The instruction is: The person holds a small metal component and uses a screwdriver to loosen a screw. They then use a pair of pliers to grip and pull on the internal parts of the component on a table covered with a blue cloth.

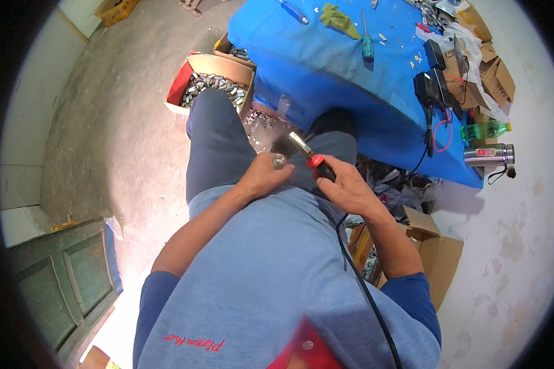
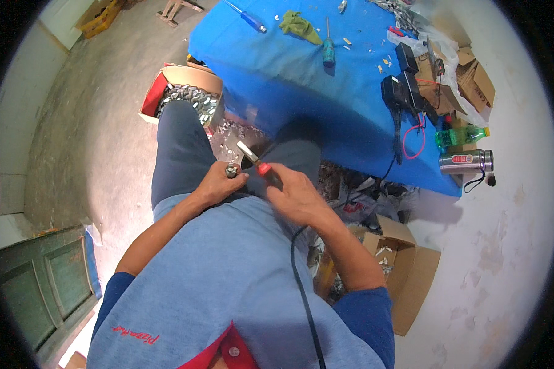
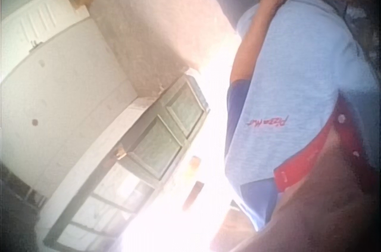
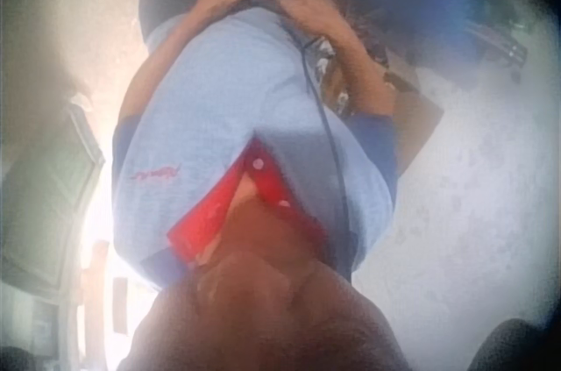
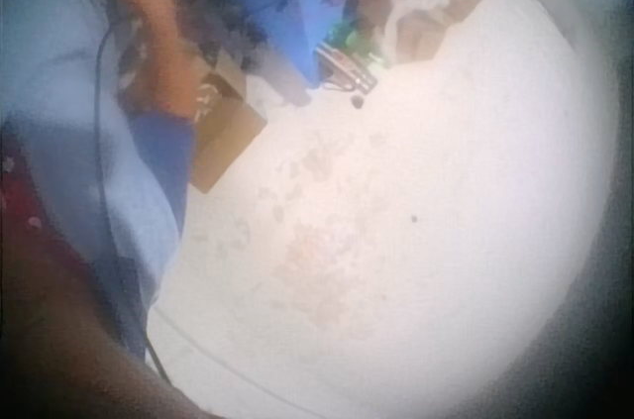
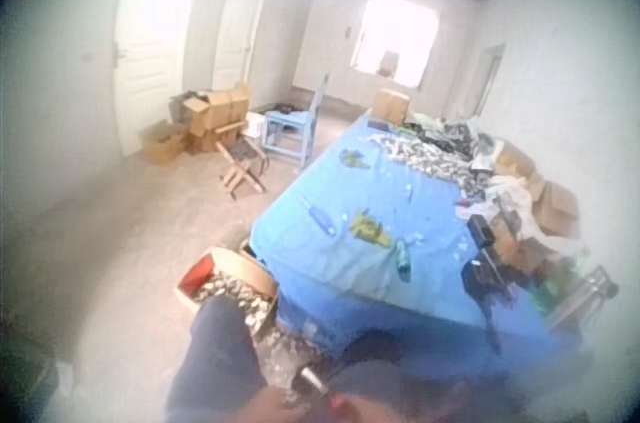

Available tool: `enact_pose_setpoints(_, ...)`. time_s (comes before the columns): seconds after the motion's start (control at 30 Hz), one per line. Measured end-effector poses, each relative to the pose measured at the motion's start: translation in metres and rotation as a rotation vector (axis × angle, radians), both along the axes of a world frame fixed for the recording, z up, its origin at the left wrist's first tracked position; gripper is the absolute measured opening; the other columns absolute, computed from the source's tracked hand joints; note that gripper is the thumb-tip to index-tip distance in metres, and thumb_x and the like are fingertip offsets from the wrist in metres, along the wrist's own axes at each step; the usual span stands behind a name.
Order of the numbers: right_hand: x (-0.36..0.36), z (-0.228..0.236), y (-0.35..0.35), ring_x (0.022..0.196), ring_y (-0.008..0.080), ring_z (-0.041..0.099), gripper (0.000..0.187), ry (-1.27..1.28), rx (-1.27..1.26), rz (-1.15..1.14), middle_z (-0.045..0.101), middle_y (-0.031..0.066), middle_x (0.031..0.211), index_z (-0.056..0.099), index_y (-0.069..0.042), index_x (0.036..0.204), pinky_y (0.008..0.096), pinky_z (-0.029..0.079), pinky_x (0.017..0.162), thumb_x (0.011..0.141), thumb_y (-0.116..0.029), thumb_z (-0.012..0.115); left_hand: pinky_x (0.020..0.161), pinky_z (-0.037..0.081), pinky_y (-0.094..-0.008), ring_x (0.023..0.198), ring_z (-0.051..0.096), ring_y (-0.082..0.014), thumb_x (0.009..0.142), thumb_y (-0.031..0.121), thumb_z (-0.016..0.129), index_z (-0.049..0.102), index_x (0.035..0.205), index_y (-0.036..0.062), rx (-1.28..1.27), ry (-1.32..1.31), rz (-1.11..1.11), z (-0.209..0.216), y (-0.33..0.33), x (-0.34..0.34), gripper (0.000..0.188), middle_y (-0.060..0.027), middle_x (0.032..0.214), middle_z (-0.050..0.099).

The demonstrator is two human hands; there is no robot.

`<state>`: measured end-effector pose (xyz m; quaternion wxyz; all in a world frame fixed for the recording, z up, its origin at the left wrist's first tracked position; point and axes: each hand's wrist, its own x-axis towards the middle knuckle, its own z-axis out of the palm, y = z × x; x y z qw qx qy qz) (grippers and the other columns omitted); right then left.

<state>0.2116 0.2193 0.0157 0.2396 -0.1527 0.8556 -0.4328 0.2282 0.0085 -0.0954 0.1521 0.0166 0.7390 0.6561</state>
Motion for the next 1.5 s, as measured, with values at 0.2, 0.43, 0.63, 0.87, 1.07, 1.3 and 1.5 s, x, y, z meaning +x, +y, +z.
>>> enact_pose_setpoints(0.2,-0.003,0.012,0.005,0.076,0.0348,0.061,0.04,0.054,0.296,0.174,0.062,0.0212,0.083,0.057,-0.003,0.119,0.042,0.048,0.071,0.079,-0.01,0.054,0.049,0.035,-0.0333,0.056,0.042,-0.007,0.089,0.02,0.064,0.056,0.066,-0.0006,-0.047,0.003,0.06,0.004,0.002,0.001,0.032,0.0016,0.057,0.049)
enact_pose_setpoints(0.43,0.011,0.003,0.001,0.097,0.0453,0.061,0.047,0.166,0.553,0.27,0.064,0.0282,0.1,0.049,0.003,0.127,0.0537,0.047,0.086,0.083,-0.013,0.055,0.061,0.046,-0.0408,0.061,0.059,-0.0225,0.086,0.025,0.064,0.066,0.081,-0.0046,-0.114,0.013,0.105,-0.007,0.003,-0.001,0.03,-0.019,0.067,0.063)
enact_pose_setpoints(0.63,0.028,-0.013,-0.013,0.106,0.0459,0.058,0.04,0.188,0.424,0.18,0.061,0.0282,0.113,0.048,0.005,0.119,0.0532,0.048,0.09,0.081,-0.007,0.053,0.054,0.041,-0.0366,0.057,0.049,-0.0131,0.091,0.023,0.065,0.064,0.077,-0.0035,-0.21,0.055,0.232,-0.002,0.006,-0.001,0.031,-0.0087,0.059,0.057)
enact_pose_setpoints(0.87,0.036,-0.027,-0.017,0.118,0.044,0.051,0.06,0.324,0.411,0.112,0.053,0.0298,0.127,0.039,0.011,0.136,0.0484,0.043,0.103,0.082,-0.006,0.056,0.062,0.047,-0.0406,0.065,0.065,-0.031,0.092,0.028,0.065,0.069,0.085,0.0003,-0.334,0.15,0.29,-0.005,0.011,0.0,0.029,-0.0203,0.072,0.066)
enact_pose_setpoints(1.07,0.037,-0.034,-0.023,0.122,0.0436,0.048,0.063,0.45,0.463,0.125,0.05,0.0294,0.129,0.038,0.014,0.136,0.0472,0.045,0.101,0.081,-0.007,0.059,0.063,0.049,-0.0431,0.072,0.066,-0.0395,0.091,0.029,0.065,0.069,0.085,0.0017,-0.406,0.138,0.331,0.0,0.012,-0.001,0.028,-0.022,0.075,0.066)
enact_pose_setpoints(1.3,0.036,-0.034,-0.029,0.12,0.0432,0.049,0.063,0.394,0.436,0.09,0.051,0.0294,0.127,0.038,0.014,0.136,0.0484,0.046,0.099,0.081,-0.008,0.058,0.065,0.049,-0.049,0.075,0.065,-0.0432,0.089,0.024,0.063,0.068,0.086,0.003,-0.452,0.183,0.383,0.008,0.013,-0.003,0.022,-0.0238,0.077,0.066)
enact_pose_setpoints(1.5,0.032,-0.027,-0.036,0.107,0.0436,0.055,0.044,0.348,0.401,0.088,0.058,0.0271,0.112,0.048,0.007,0.122,0.0538,0.049,0.087,0.081,-0.007,0.054,0.065,0.048,-0.0513,0.075,0.064,-0.0447,0.086,0.02,0.061,0.067,0.086,0.0028,-0.454,0.194,0.403,0.015,0.012,-0.002,0.018,-0.0245,0.077,0.065)
